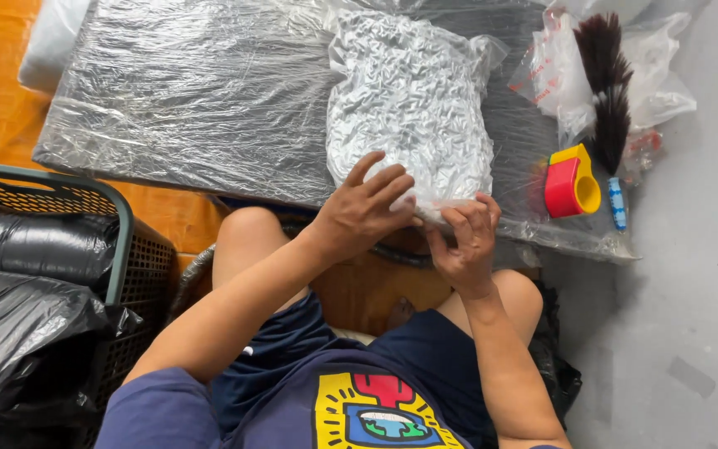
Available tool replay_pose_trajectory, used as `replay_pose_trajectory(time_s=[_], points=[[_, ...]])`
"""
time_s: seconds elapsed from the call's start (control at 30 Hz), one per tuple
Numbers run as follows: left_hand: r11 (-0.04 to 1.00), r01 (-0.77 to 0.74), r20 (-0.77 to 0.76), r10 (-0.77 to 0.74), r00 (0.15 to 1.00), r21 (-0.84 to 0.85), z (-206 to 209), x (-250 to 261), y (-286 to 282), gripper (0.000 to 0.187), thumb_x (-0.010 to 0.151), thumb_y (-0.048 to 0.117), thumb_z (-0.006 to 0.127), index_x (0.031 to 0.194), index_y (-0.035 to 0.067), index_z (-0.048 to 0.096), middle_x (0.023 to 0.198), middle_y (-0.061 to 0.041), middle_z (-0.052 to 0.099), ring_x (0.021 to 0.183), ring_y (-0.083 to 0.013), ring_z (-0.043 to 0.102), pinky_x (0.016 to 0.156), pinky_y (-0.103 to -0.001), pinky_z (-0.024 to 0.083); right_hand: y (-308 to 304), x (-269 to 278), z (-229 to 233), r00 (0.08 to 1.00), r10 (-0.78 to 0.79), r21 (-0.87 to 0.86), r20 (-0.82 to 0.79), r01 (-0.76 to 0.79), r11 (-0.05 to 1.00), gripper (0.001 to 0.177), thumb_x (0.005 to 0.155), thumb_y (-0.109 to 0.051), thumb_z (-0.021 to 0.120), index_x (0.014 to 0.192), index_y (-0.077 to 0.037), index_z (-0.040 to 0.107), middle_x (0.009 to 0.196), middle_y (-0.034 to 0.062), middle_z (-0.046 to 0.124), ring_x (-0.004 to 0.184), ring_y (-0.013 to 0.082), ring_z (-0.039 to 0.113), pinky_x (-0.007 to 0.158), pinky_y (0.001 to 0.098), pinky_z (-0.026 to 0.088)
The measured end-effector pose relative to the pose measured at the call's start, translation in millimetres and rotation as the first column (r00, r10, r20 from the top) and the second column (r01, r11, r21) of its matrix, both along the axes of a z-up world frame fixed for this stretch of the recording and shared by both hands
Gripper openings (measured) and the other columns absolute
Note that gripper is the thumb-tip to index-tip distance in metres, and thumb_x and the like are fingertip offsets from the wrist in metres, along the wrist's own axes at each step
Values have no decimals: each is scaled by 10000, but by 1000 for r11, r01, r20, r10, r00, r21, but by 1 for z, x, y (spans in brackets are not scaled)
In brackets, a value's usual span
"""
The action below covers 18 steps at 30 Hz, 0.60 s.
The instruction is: The person ties a white plastic bag containing a white item, compresses it, and places it into a black plastic bag. The person then adjusts the black bag to fully enclose the white package.
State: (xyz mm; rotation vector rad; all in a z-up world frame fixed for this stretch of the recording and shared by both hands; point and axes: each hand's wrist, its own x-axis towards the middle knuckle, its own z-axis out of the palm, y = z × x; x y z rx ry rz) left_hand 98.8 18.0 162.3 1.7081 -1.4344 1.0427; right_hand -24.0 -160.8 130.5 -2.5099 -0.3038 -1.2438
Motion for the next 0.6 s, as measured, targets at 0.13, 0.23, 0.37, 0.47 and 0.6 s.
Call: replay_pose_trajectory(time_s=[0.13,0.23,0.37,0.47,0.6], points=[[988,-108,89,118,989,-106,-20,-6,-8,257,1034,292,616,1043,48,694,1077,-128,681,1081,-338,686,1045,-595,493,0,4,11,1000,4,31,-12,-4,1000,235,914,-158,805,1020,15,685,921,94,611,864,315,618,985,535,457],[978,-199,86,204,975,-58,-22,-10,-10,402,1062,327,532,1222,-20,654,1136,-176,672,1143,-373,672,1075,-617,464,-1,7,15,999,29,75,-26,-27,997,232,915,-131,809,1043,27,696,933,101,623,873,338,630,948,514,470],[957,-282,167,267,949,72,-57,0,-14,1081,802,564,731,1559,-72,292,1444,-304,515,1410,-477,483,1101,-742,407,2,7,18,997,44,111,-57,-38,993,242,911,-95,821,1049,45,681,954,130,635,876,365,630,915,496,461],[936,-352,223,345,912,-8,-76,25,-26,528,1049,222,498,1505,-22,394,1290,-252,581,1260,-472,596,910,-640,533,8,13,17,997,40,147,-68,-30,989,231,908,-89,830,1005,50,674,910,138,635,839,375,630,862,469,468],[950,-309,237,294,926,32,-74,40,-30,443,1016,88,448,1442,-27,481,1134,-224,617,1014,-408,662,810,-514,550,11,15,26,996,30,148,-82,-17,989,235,900,-81,842,987,55,670,893,138,636,832,379,634,857,455,468]])
